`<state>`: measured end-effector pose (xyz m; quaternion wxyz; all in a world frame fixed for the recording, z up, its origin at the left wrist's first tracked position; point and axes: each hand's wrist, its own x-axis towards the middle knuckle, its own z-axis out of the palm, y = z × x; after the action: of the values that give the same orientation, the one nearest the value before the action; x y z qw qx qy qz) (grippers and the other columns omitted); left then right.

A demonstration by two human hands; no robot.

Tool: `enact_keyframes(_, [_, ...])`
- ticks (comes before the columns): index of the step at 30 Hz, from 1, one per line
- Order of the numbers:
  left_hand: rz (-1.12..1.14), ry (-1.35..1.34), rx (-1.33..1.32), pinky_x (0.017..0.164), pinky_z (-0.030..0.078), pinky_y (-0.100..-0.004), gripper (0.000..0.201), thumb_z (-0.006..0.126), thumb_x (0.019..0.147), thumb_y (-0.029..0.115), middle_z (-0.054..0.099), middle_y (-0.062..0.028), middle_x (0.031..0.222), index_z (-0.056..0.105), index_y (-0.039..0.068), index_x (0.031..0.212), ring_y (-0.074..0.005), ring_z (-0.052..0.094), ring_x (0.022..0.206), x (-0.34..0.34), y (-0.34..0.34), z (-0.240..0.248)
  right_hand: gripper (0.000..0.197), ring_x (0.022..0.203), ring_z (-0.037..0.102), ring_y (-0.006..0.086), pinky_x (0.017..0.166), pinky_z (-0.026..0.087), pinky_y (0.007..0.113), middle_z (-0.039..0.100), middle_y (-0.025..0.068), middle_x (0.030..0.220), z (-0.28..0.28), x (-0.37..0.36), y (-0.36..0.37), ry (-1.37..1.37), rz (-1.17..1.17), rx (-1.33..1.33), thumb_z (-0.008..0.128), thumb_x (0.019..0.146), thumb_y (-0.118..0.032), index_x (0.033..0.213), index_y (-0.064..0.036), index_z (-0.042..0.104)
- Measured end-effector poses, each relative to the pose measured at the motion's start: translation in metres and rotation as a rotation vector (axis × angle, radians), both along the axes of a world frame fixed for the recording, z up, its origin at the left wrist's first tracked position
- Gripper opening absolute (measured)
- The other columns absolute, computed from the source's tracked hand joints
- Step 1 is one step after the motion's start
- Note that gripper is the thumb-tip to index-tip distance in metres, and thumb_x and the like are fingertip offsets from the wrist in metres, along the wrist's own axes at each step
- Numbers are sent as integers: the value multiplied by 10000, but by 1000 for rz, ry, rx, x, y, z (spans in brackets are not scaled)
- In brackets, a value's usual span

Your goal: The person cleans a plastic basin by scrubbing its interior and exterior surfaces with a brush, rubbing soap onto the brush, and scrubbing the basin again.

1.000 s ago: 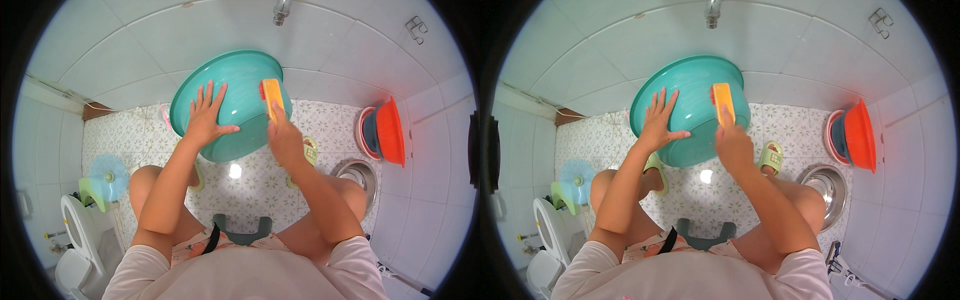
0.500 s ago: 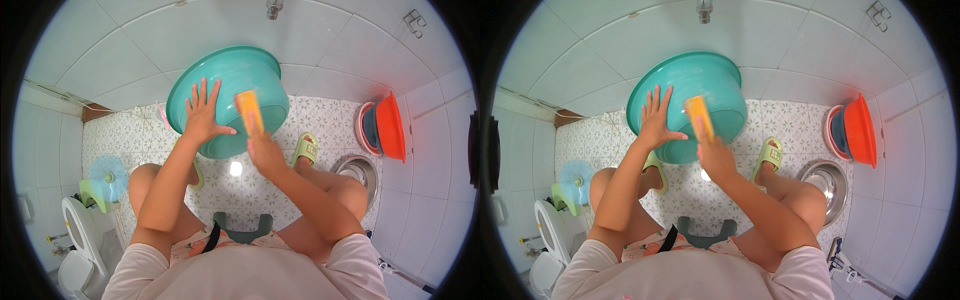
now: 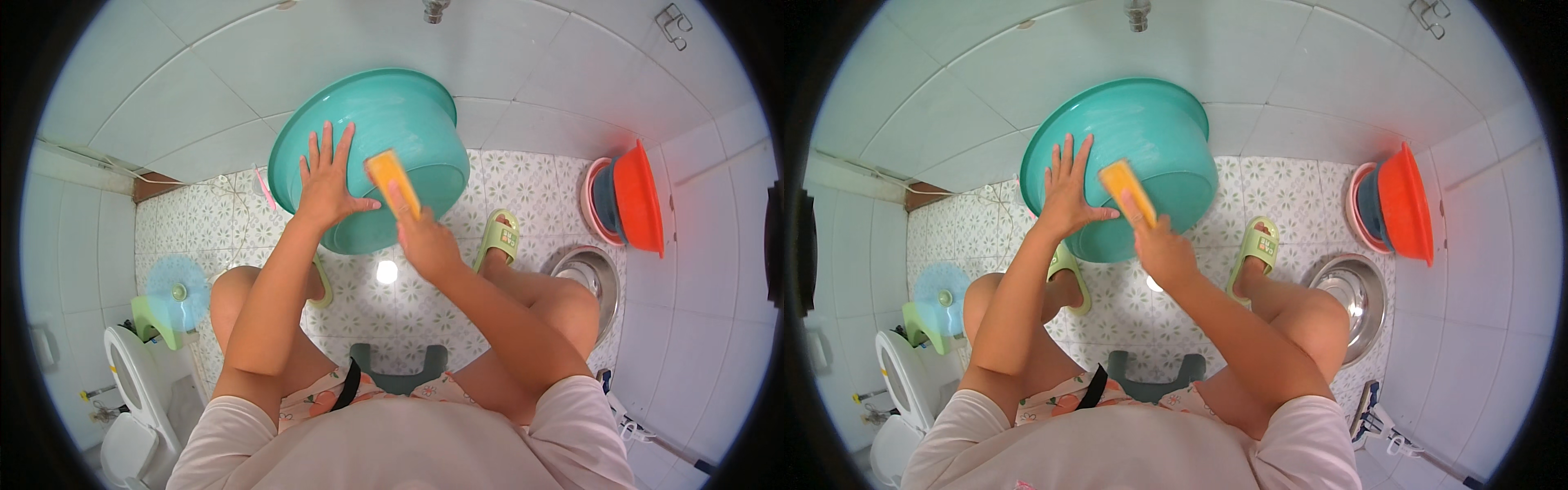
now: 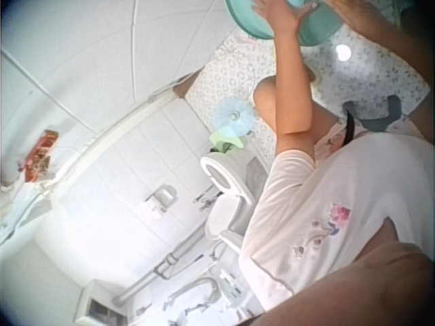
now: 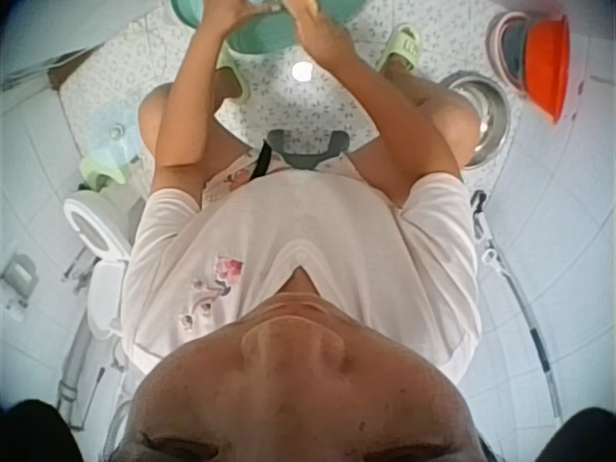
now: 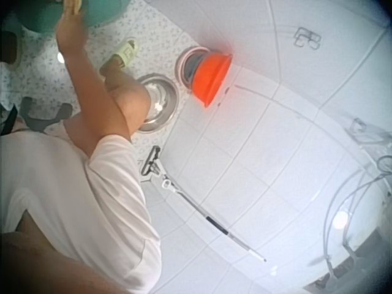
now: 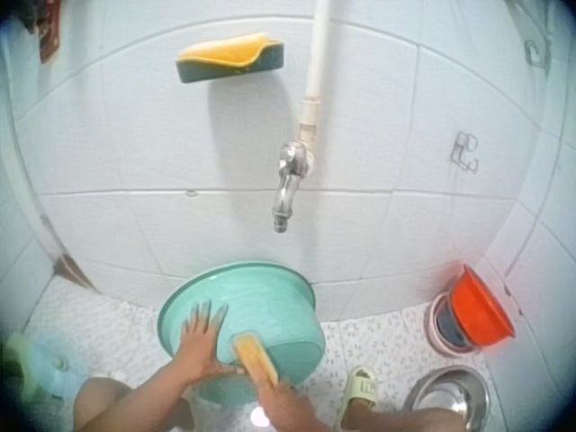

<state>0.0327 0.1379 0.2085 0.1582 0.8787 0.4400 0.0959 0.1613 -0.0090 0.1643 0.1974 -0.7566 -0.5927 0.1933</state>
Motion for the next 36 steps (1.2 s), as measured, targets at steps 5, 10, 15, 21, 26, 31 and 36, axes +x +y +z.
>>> enact_keyframes(5, [8,0,7,1070,155,-619,1261,883,477,349,37,-159,1539,125,234,1478,-408,40,1404,5,-4,2,770,631,596,385,583,514,473,524,217,846,-9,24,8,147,-337,56,550,876,-198,1476,-304,78])
enact_keyframes(10, [17,16,23,1069,175,-613,1218,872,517,310,60,-169,1534,126,242,1477,-412,64,1399,3,-3,1,797,720,602,426,668,502,494,557,273,1030,14,1,-3,-61,185,-140,500,892,-170,1474,-204,-44])
enact_keyframes(15, [9,-3,49,1064,175,-623,1224,870,506,300,52,-151,1540,129,242,1478,-405,63,1403,5,-3,-1,789,632,587,397,612,510,492,535,211,882,-1,19,8,29,-151,42,526,882,-199,1475,-302,15])
enact_keyframes(21, [18,-27,41,1067,174,-616,1198,866,525,320,72,-155,1536,141,241,1475,-412,69,1399,5,-1,-2,785,668,599,401,643,511,494,538,223,939,-6,9,3,114,-82,112,521,872,-178,1476,-282,29])
enact_keyframes(26, [13,-24,54,1063,177,-619,1205,867,519,307,71,-157,1537,140,230,1476,-411,70,1400,6,0,-4,776,630,603,359,585,517,458,555,216,853,5,5,3,-218,141,-17,536,867,-203,1483,-244,66])
enact_keyframes(31, [13,-20,61,1057,182,-624,1209,864,516,302,66,-155,1538,136,224,1478,-413,75,1399,6,-2,-4,771,608,602,355,541,509,464,561,189,764,4,29,15,78,-384,39,551,851,-197,1473,-320,112])
enact_keyframes(36, [23,-31,58,1068,163,-616,1204,870,523,307,73,-163,1535,137,225,1476,-417,74,1397,8,-2,-8,742,613,603,369,571,504,464,562,196,787,19,-6,1,-37,-46,95,548,854,-196,1473,-285,149])
